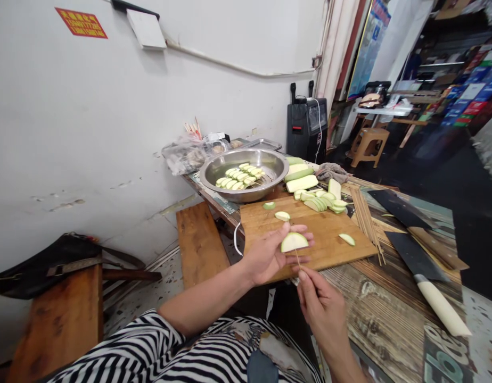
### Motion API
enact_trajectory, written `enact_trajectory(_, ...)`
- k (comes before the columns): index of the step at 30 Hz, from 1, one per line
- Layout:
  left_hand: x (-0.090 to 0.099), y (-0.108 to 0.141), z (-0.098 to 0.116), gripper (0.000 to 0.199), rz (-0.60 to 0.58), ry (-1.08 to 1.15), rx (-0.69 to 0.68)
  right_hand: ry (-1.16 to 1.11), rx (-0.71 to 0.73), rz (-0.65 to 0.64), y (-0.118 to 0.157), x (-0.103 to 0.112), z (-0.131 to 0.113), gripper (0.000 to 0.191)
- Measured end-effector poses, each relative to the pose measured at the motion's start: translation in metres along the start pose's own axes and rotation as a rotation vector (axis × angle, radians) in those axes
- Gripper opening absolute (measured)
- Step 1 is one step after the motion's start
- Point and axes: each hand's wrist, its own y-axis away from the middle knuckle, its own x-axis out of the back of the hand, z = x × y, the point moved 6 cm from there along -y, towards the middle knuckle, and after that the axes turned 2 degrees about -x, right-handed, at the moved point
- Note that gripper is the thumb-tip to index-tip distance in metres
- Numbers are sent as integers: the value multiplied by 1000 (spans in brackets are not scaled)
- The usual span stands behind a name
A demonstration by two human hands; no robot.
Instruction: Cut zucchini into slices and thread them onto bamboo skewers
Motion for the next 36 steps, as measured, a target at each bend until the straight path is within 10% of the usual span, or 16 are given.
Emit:
enact_trajectory(8, -2, 3, 13, 34, -46, -175, -151, -762, -356, -368, 3, -18, 2, 14)
enact_trajectory(36, 5, -8, -26, 22, 202, -61, 99, 193, -9, 79, 26, 14, 13, 38)
